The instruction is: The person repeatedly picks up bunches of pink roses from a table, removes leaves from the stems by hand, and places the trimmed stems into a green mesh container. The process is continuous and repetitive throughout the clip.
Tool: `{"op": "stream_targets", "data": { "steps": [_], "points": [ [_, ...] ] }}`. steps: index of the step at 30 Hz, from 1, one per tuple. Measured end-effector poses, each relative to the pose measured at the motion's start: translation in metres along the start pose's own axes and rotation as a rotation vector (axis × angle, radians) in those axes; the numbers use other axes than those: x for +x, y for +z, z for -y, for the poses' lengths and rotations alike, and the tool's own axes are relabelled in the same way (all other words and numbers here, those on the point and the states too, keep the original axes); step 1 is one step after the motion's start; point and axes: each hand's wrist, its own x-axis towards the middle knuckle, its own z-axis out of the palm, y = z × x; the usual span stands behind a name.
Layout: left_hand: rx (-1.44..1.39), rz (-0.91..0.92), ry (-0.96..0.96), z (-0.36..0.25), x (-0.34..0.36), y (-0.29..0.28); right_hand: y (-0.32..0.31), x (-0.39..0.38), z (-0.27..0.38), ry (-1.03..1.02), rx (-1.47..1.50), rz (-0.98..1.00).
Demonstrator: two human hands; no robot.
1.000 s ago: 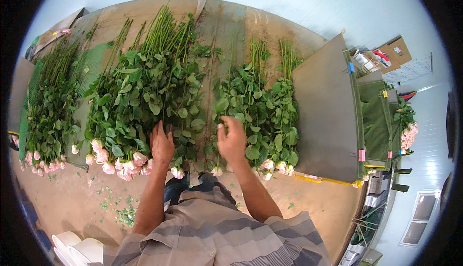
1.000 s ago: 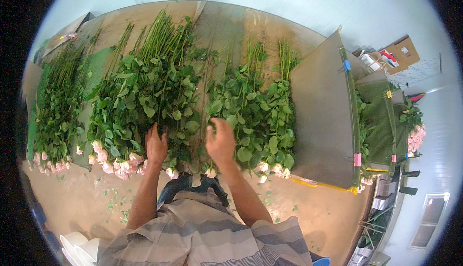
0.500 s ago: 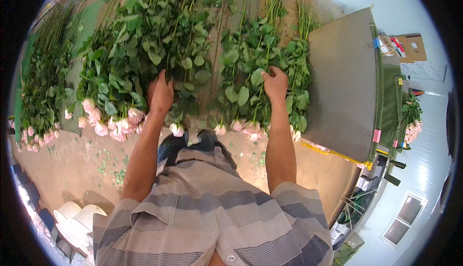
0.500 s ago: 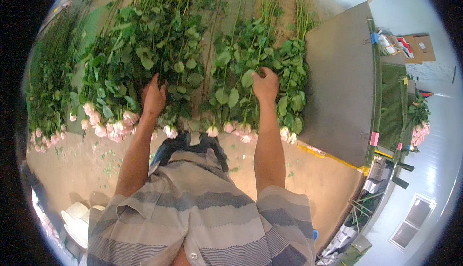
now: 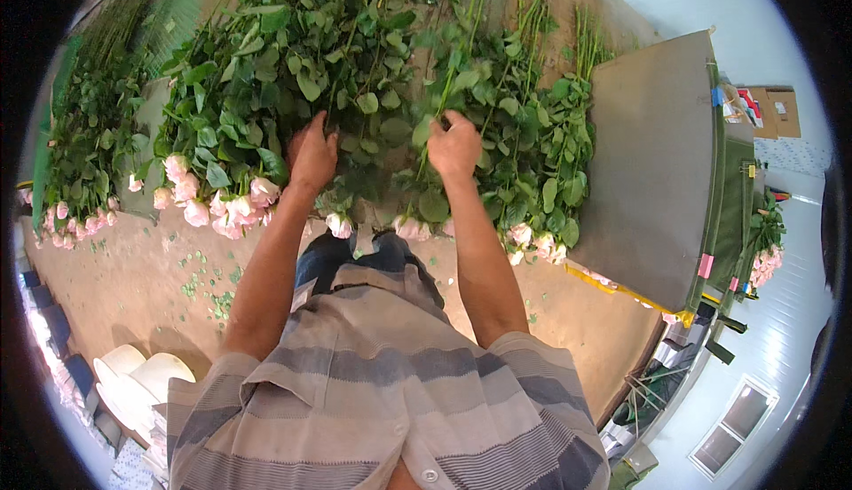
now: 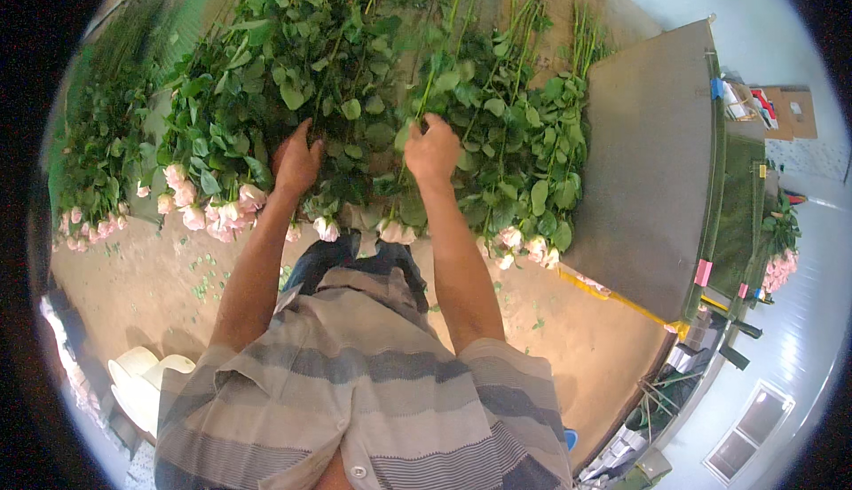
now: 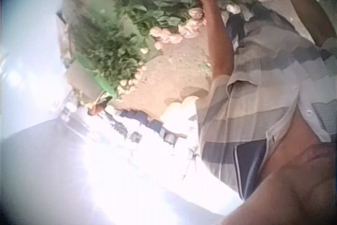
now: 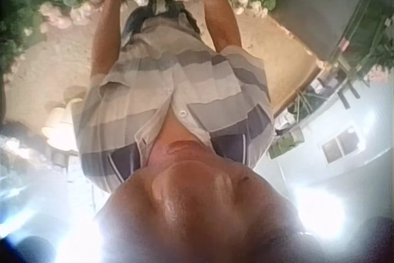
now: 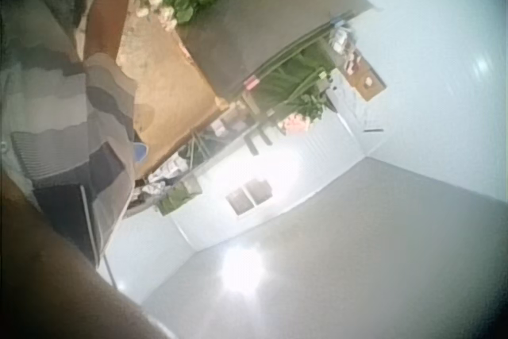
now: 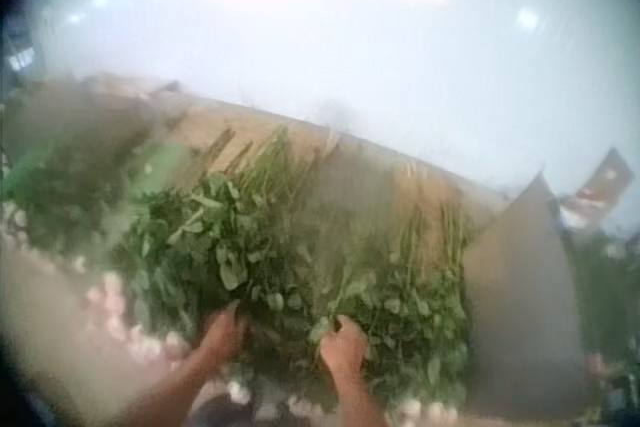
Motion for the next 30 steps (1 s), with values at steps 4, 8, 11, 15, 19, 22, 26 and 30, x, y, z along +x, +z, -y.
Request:
{"op": "stream_targets", "data": {
  "steps": [4, 8, 11, 15, 19, 22, 26, 30],
  "points": [
    [-0.059, -0.042, 0.057, -0.006, -0.001, 0.002, 0.027, 0.01, -0.02, 0.068, -0.169, 0.174],
    [-0.031, -0.02, 0.017, -0.003, 0.0, 0.0, 0.018, 0.009, -0.006, 0.097, -0.147, 0.236],
    [-0.029, -0.059, 0.054, 0.003, 0.0, 0.003, 0.025, 0.011, -0.01, 0.115, -0.124, 0.239],
    [-0.053, -0.043, 0.02, -0.001, 0.001, -0.001, 0.02, 0.007, -0.007, 0.099, -0.098, 0.198],
    [-0.068, 0.008, -0.039, 0.0, 0.004, -0.003, -0.012, -0.005, -0.002, -0.019, 0.044, 0.026],
    [-0.082, -0.065, -0.005, 0.006, 0.002, -0.002, -0.059, -0.018, -0.008, 0.021, 0.145, -0.068],
    [-0.177, -0.073, 0.042, 0.001, 0.005, -0.009, -0.084, -0.008, -0.059, 0.123, -0.04, -0.099],
    [-0.395, 0.0, 0.039, -0.014, 0.002, -0.031, -0.081, -0.009, -0.083, 0.132, -0.269, -0.246]
  ]
}}
